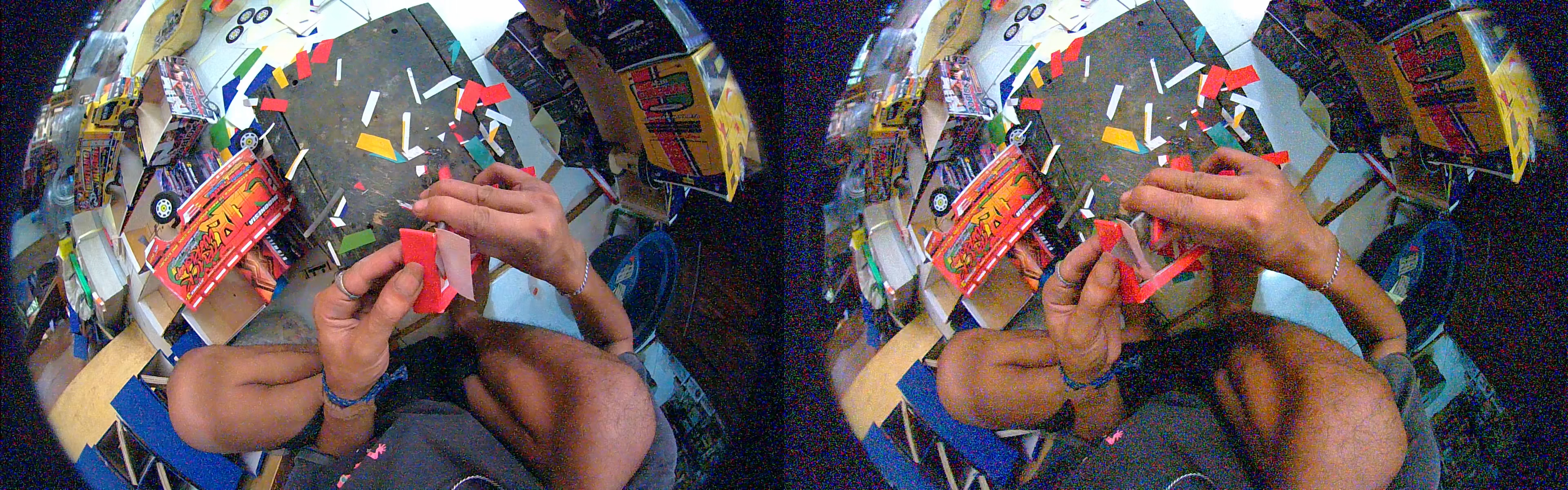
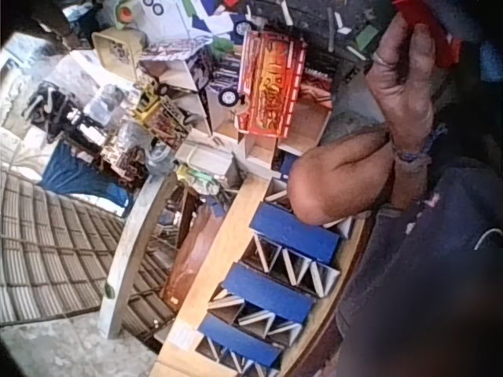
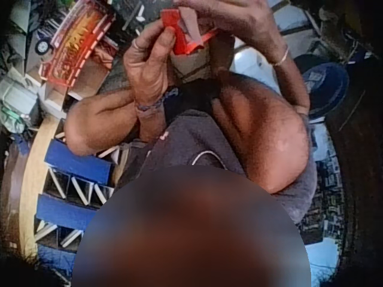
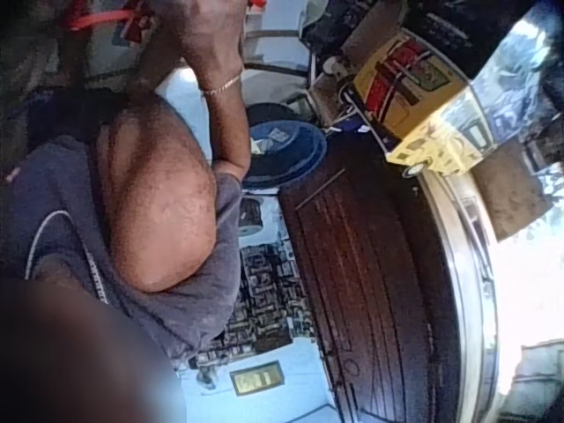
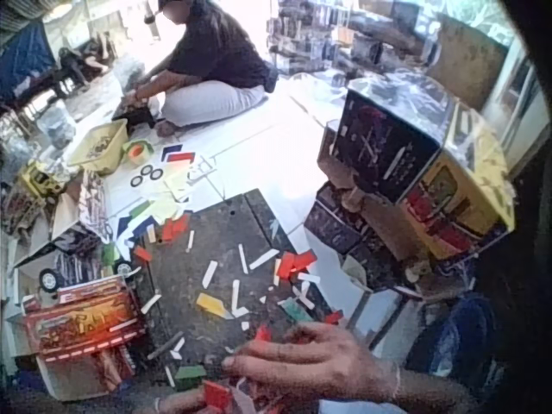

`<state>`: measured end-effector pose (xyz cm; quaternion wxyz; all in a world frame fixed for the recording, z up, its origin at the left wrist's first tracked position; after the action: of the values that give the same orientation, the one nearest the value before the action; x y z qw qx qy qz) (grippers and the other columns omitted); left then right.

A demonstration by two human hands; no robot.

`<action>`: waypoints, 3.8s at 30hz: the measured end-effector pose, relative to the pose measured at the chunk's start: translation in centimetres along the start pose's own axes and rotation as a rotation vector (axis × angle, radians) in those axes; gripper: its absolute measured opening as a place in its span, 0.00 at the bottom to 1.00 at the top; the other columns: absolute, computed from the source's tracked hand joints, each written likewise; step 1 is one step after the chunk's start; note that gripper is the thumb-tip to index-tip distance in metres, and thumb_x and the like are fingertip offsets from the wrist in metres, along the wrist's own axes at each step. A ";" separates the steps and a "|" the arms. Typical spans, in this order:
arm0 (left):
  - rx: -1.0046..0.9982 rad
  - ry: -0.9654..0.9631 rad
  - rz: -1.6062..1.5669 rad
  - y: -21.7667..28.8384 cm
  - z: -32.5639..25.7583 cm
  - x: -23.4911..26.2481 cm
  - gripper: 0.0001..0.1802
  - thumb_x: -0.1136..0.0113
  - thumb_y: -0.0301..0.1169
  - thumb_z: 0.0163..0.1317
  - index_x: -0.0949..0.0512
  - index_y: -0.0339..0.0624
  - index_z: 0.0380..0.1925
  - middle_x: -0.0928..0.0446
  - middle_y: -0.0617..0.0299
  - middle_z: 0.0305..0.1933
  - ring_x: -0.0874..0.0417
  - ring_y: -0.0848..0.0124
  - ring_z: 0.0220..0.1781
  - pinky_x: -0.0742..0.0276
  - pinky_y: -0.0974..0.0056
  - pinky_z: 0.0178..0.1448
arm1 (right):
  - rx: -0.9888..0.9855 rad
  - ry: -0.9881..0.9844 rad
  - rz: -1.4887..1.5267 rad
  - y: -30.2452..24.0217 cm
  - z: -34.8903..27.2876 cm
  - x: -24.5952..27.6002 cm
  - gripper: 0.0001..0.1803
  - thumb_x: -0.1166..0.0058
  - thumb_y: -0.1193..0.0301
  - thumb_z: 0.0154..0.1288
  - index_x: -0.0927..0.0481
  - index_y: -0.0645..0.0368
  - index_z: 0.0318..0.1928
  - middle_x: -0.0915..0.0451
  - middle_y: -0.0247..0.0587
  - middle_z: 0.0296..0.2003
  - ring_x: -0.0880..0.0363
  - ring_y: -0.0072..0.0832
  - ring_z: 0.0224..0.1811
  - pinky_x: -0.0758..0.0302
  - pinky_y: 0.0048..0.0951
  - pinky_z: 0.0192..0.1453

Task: The person assembles a red cardboard frame by folding, cutting, and trimming the edges. They use scissors and a utility knife to shape the piece and attach a white strip to the interior.

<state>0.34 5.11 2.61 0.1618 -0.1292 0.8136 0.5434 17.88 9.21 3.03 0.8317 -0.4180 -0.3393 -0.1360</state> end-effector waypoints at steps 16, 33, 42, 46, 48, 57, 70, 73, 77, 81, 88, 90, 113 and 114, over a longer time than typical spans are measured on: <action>0.021 -0.040 0.014 -0.2 -0.1 0.1 0.17 0.35 0.27 0.68 0.19 0.32 0.55 0.15 0.55 0.49 0.15 0.73 0.48 0.18 0.68 0.54 | -0.031 0.006 -0.034 0.3 0.0 0.1 0.22 0.31 0.71 0.51 0.13 0.50 0.51 0.12 0.33 0.47 0.13 0.25 0.41 0.22 0.29 0.38; 0.025 -0.033 -0.019 0.2 0.0 0.3 0.14 0.40 0.25 0.70 0.21 0.34 0.54 0.15 0.53 0.42 0.14 0.68 0.39 0.16 0.61 0.46 | -0.350 0.037 0.371 2.1 0.5 2.3 0.23 0.35 0.64 0.63 0.18 0.56 0.58 0.13 0.37 0.46 0.14 0.27 0.43 0.20 0.28 0.45; 0.134 0.012 -0.343 0.6 0.5 0.8 0.15 0.44 0.34 0.68 0.28 0.38 0.49 0.18 0.51 0.35 0.19 0.66 0.32 0.20 0.63 0.38 | -1.256 -0.129 1.297 6.7 -1.6 -1.4 0.28 0.51 0.51 0.78 0.24 0.61 0.63 0.19 0.31 0.34 0.24 0.17 0.31 0.26 0.21 0.31; 0.126 0.062 -0.351 0.3 0.5 1.2 0.13 0.46 0.33 0.68 0.30 0.40 0.49 0.21 0.54 0.31 0.20 0.69 0.30 0.22 0.63 0.36 | -1.098 -0.183 0.972 6.3 -2.9 -1.1 0.27 0.43 0.47 0.72 0.17 0.59 0.52 0.16 0.31 0.34 0.19 0.19 0.33 0.23 0.23 0.38; 0.126 0.065 -0.345 -0.1 0.6 1.1 0.13 0.46 0.32 0.68 0.30 0.40 0.49 0.21 0.55 0.30 0.21 0.69 0.30 0.23 0.63 0.35 | -0.986 -0.080 0.781 6.0 -3.1 -0.1 0.24 0.38 0.56 0.70 0.24 0.58 0.58 0.15 0.37 0.37 0.17 0.21 0.38 0.22 0.26 0.42; 0.087 0.077 -0.345 0.0 0.9 0.8 0.13 0.46 0.32 0.69 0.29 0.39 0.49 0.23 0.56 0.29 0.22 0.70 0.31 0.25 0.64 0.39 | -0.919 0.036 0.357 6.9 -4.4 2.7 0.21 0.33 0.62 0.66 0.29 0.57 0.51 0.17 0.38 0.29 0.19 0.21 0.33 0.24 0.26 0.35; 0.175 -0.022 -0.275 -1.1 0.6 0.2 0.14 0.43 0.30 0.74 0.25 0.35 0.55 0.19 0.58 0.43 0.18 0.71 0.45 0.23 0.62 0.57 | -0.593 0.049 0.110 6.2 -1.4 2.1 0.11 0.44 0.64 0.74 0.21 0.59 0.47 0.19 0.44 0.27 0.19 0.39 0.27 0.25 0.37 0.33; 0.207 -0.038 -0.313 -2.2 0.5 -0.1 0.13 0.43 0.30 0.74 0.24 0.35 0.53 0.19 0.57 0.44 0.18 0.70 0.46 0.24 0.60 0.59 | -0.497 0.123 -0.016 7.5 1.5 2.1 0.09 0.43 0.66 0.73 0.20 0.60 0.43 0.19 0.40 0.26 0.20 0.30 0.26 0.26 0.31 0.32; 0.273 -0.070 -0.308 -3.2 0.3 -0.2 0.11 0.44 0.29 0.74 0.23 0.36 0.51 0.19 0.58 0.44 0.17 0.69 0.48 0.25 0.59 0.61 | -0.451 0.080 -0.077 9.2 5.1 -0.7 0.09 0.41 0.64 0.70 0.21 0.57 0.41 0.17 0.40 0.28 0.17 0.39 0.28 0.24 0.38 0.32; 0.258 -0.091 -0.224 -3.4 -0.1 -0.3 0.10 0.44 0.29 0.74 0.23 0.36 0.51 0.19 0.59 0.44 0.17 0.69 0.48 0.24 0.60 0.61 | -0.353 0.035 -0.172 9.5 6.3 -3.1 0.09 0.40 0.64 0.68 0.23 0.54 0.41 0.17 0.40 0.30 0.17 0.42 0.30 0.24 0.42 0.33; 0.351 -0.097 -0.183 -3.5 0.0 -0.4 0.13 0.41 0.29 0.73 0.23 0.37 0.54 0.18 0.58 0.47 0.16 0.74 0.45 0.21 0.66 0.55 | -0.307 -0.029 -0.266 8.5 4.0 -1.1 0.11 0.39 0.63 0.64 0.18 0.49 0.45 0.19 0.37 0.36 0.20 0.40 0.32 0.24 0.39 0.37; 0.357 -0.061 -0.050 -3.5 0.0 -0.3 0.15 0.41 0.29 0.72 0.24 0.36 0.56 0.18 0.59 0.47 0.16 0.75 0.44 0.21 0.68 0.54 | -0.284 -0.189 -0.168 7.6 2.4 -0.5 0.13 0.38 0.63 0.63 0.17 0.47 0.47 0.19 0.36 0.38 0.20 0.38 0.33 0.24 0.39 0.39; 0.345 -0.115 0.160 -4.4 0.8 -0.9 0.17 0.43 0.27 0.72 0.28 0.38 0.59 0.18 0.58 0.42 0.17 0.75 0.42 0.22 0.69 0.52 | -0.047 -0.341 -0.413 4.7 -3.6 -1.1 0.16 0.50 0.65 0.63 0.20 0.49 0.51 0.23 0.34 0.43 0.18 0.36 0.39 0.22 0.38 0.47; 0.348 -0.112 0.163 -4.4 0.7 -0.9 0.17 0.43 0.27 0.72 0.28 0.38 0.59 0.18 0.58 0.42 0.17 0.75 0.42 0.22 0.69 0.52 | -0.042 -0.340 -0.405 4.6 -3.8 -1.0 0.14 0.50 0.65 0.63 0.20 0.49 0.48 0.24 0.35 0.42 0.18 0.36 0.38 0.23 0.39 0.47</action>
<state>3.00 4.15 -1.00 0.1822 -0.0027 0.8927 0.4121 21.20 9.03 -2.01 0.7095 -0.3756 -0.5482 -0.2346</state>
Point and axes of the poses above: each hand's wrist, its own z-axis towards the middle knuckle, its own x-axis out of the back of the hand, y = z × x, the point moved 6 cm from there along z, towards the middle knuckle
